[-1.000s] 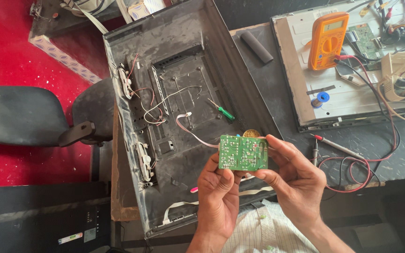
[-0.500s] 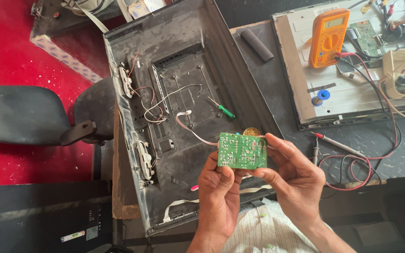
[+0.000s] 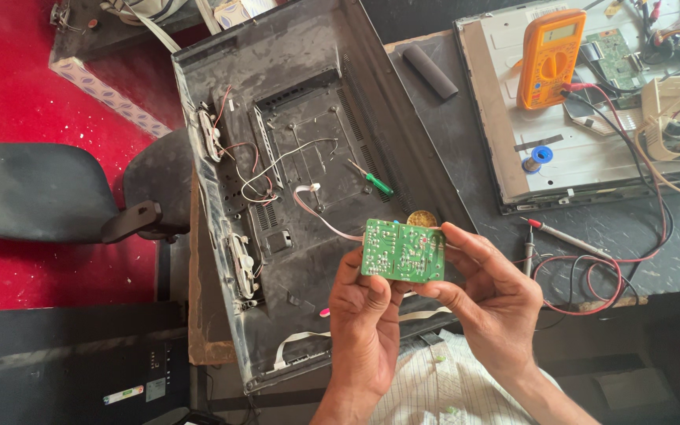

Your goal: The person holds a small green circuit board and uses a soldering iron to apply heat to several solder joints while smoke rises. They then use a toothbrush to scrub the board surface and continue soldering different points, flipping the board to access both sides.

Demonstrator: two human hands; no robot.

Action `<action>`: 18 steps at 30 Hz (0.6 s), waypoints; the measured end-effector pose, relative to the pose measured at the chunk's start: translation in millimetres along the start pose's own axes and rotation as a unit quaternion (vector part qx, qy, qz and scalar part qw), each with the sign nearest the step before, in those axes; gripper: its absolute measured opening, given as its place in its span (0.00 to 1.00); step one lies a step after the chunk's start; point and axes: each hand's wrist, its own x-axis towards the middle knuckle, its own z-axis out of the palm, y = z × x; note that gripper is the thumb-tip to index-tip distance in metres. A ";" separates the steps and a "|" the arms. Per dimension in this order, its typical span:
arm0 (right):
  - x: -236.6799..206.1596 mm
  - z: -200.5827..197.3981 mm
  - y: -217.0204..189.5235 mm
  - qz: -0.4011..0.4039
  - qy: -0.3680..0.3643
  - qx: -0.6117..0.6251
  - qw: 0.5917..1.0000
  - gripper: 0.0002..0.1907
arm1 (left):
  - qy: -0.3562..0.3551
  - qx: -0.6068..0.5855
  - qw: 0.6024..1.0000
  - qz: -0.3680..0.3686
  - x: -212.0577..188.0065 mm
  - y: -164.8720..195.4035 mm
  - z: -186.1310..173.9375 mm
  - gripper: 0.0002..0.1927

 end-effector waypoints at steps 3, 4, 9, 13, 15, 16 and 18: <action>-1.5 -1.1 1.4 0.003 0.002 0.003 1.000 0.35 | -0.017 -0.008 1.000 0.001 0.4 2.7 4.3 0.24; -2.0 -1.3 1.6 0.007 0.005 0.004 1.000 0.35 | -0.016 -0.006 1.000 -0.004 0.7 3.4 5.6 0.26; 0.5 -2.0 0.5 0.011 0.002 -0.004 1.000 0.36 | -0.025 0.011 0.999 -0.024 3.8 3.6 2.5 0.33; 8.7 -9.6 -7.6 0.044 -0.012 -0.045 0.998 0.34 | -0.028 0.073 0.994 -0.075 9.7 -1.3 -22.6 0.39; 13.2 -17.9 -15.2 0.043 -0.043 -0.081 0.995 0.37 | -0.041 0.090 0.992 -0.074 20.5 -9.8 -42.1 0.39; 15.0 -22.8 -19.6 0.037 -0.066 -0.097 0.992 0.39 | -0.048 0.105 0.990 -0.079 27.0 -15.2 -52.4 0.39; 23.0 -42.6 -31.2 0.019 -0.053 -0.108 0.993 0.40 | -0.115 0.141 0.983 0.000 35.9 -34.1 -70.4 0.34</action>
